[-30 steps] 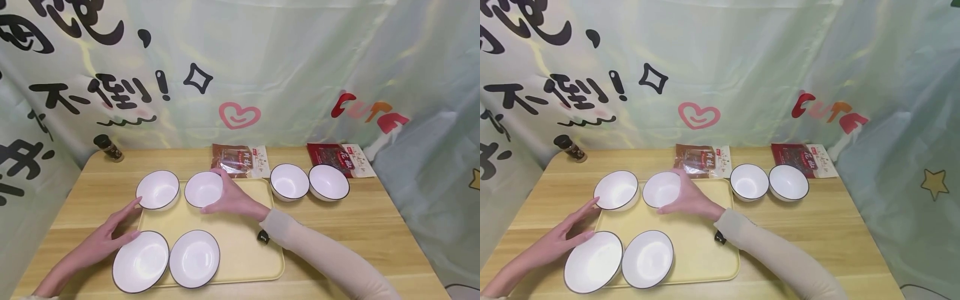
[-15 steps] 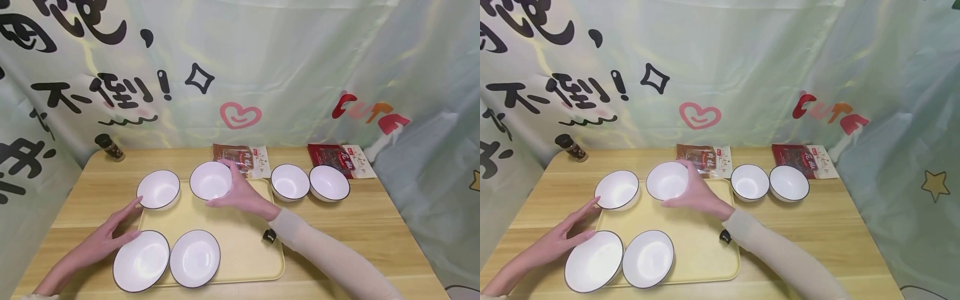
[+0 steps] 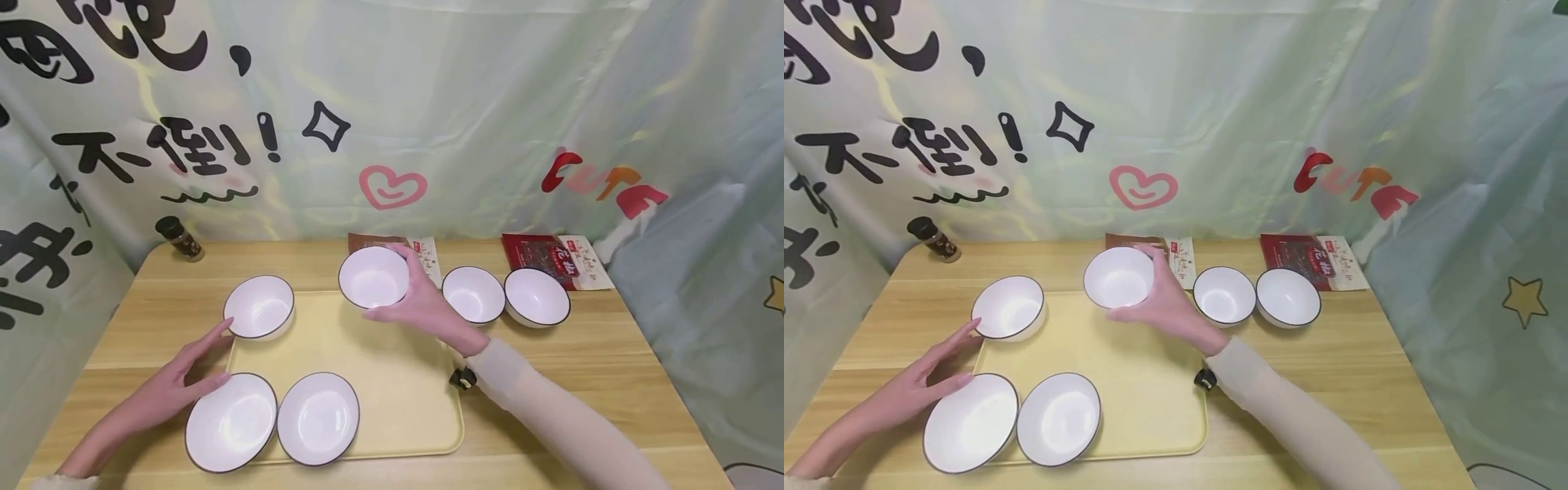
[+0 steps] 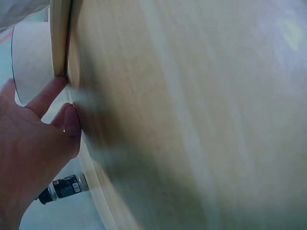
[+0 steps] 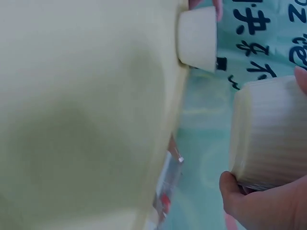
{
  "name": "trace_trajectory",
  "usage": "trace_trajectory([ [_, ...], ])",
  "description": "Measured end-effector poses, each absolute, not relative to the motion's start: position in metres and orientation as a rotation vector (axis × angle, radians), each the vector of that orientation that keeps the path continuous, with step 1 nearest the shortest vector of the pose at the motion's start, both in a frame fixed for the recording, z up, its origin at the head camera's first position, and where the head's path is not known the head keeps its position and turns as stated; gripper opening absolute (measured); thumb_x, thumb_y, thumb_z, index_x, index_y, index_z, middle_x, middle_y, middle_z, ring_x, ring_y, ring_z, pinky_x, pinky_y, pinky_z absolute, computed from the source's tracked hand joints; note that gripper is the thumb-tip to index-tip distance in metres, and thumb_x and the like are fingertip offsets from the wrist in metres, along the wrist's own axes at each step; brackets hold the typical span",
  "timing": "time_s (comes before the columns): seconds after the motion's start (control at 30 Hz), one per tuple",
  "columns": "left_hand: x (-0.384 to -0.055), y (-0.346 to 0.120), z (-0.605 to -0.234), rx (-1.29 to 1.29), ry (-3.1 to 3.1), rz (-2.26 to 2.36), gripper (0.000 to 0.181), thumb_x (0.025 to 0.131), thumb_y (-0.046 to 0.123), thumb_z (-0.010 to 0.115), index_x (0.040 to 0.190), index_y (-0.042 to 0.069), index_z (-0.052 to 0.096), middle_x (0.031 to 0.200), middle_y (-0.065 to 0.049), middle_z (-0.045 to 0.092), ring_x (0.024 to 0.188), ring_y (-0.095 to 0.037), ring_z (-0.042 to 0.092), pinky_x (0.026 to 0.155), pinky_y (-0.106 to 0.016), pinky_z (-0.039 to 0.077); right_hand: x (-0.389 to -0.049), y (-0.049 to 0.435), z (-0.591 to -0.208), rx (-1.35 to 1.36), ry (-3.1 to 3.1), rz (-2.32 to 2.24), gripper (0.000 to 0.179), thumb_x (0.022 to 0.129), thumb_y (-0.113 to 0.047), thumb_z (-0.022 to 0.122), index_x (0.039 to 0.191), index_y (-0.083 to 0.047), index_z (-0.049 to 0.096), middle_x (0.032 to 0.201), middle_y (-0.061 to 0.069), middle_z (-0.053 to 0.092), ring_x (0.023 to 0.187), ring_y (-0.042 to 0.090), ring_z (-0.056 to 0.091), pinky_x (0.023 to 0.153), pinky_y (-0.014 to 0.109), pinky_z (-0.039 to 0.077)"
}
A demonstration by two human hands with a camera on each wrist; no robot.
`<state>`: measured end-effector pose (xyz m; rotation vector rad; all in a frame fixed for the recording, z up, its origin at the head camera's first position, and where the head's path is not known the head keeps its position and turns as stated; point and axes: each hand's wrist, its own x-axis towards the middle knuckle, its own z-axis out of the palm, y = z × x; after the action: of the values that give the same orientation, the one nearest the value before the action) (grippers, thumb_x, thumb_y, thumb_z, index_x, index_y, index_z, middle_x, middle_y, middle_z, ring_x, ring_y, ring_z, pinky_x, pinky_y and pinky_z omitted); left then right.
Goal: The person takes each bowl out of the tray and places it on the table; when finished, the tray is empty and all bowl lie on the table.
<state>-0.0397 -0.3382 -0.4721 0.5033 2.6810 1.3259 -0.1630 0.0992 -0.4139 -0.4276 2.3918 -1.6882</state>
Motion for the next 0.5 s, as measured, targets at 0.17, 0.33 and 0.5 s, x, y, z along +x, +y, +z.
trace_trajectory([
  [0.17,-0.041,-0.339,-0.473,0.515,2.682,1.328,0.09,0.104,0.008,0.074,0.176,0.028,0.024,0.16,-0.023,0.05,0.147,0.013,0.024,0.108,-0.003,0.019,-0.164,0.116,-0.401,-0.355,2.403,-1.689,0.118,0.069,-0.032,0.106,0.163,-0.036,0.034,0.159,0.005,0.044,0.128,0.037,0.06,0.1,0.054,0.056],
  [0.33,-0.041,-0.339,-0.474,0.523,2.674,1.328,0.09,0.104,0.008,0.074,0.176,0.028,0.023,0.162,-0.023,0.048,0.148,0.013,0.023,0.108,-0.003,0.019,-0.166,0.136,-0.393,-0.308,2.441,-1.695,0.119,0.071,-0.03,0.105,0.165,-0.03,0.032,0.159,0.008,0.045,0.133,0.038,0.056,0.104,0.057,0.053],
  [0.5,-0.041,-0.34,-0.473,0.516,2.666,1.328,0.091,0.105,0.008,0.073,0.177,0.028,0.022,0.164,-0.022,0.047,0.149,0.013,0.021,0.107,-0.004,0.018,-0.166,0.155,-0.39,-0.276,2.48,-1.706,0.119,0.073,-0.027,0.104,0.166,-0.024,0.029,0.162,0.011,0.043,0.139,0.038,0.051,0.11,0.059,0.047],
])
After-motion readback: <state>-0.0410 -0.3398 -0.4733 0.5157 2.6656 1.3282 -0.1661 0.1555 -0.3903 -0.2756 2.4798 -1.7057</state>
